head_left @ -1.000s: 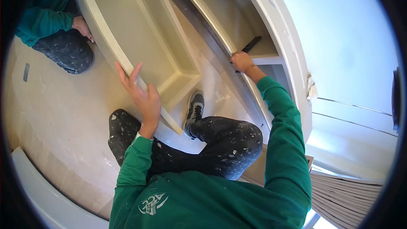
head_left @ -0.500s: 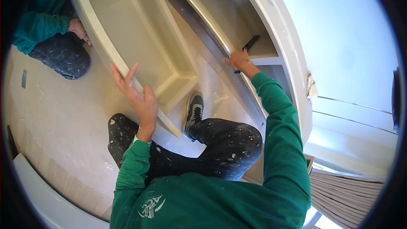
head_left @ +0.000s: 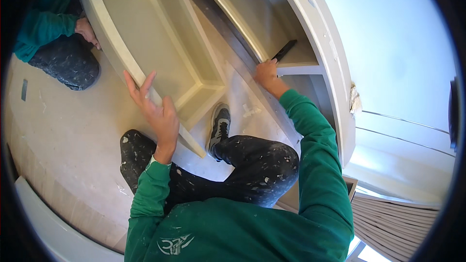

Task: The person installs a drawer into a cabinet by aligning it with the drawer slides and pushing it into place.

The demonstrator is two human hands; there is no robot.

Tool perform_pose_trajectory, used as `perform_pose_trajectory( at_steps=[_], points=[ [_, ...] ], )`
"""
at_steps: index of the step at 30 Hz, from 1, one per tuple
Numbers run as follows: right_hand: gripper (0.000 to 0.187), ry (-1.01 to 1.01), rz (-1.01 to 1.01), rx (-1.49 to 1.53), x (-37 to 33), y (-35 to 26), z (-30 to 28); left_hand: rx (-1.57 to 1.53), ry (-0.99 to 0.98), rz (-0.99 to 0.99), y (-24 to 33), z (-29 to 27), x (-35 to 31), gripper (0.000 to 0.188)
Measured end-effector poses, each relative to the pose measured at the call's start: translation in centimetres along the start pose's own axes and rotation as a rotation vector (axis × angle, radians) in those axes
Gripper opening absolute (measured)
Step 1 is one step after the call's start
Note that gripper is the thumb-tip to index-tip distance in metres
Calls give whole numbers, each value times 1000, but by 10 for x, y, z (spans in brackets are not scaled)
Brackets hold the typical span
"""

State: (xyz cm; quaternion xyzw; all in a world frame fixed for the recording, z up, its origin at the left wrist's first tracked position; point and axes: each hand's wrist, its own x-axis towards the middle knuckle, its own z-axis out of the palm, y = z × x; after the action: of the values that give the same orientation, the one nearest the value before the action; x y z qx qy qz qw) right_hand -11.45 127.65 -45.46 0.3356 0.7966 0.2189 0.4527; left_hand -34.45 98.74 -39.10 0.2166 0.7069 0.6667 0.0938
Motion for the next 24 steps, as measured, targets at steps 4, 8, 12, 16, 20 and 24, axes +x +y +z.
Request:
perform_pose_trajectory(
  at_steps=[4,8,12,16,20,24],
  points=[
    [37,49,-10,-60,7,-10,8,46,6,0,-4,1,6,59],
    [35,60,-57,-115,9,-5,23,-17,6,-33,0,10,9,58],
    [43,-87,-320,105,-27,-35,-32,50,-7,-39,1,3,13,58],
    [62,-239,-472,1126,-32,-49,3,-5,-14,-25,14,12,13,61],
    [80,-798,-201,1802,-38,-90,24,15,-28,2,13,12,12,60],
    [92,-917,123,2181,-53,-140,8,75,-25,62,2,0,12,64]
  ],
)
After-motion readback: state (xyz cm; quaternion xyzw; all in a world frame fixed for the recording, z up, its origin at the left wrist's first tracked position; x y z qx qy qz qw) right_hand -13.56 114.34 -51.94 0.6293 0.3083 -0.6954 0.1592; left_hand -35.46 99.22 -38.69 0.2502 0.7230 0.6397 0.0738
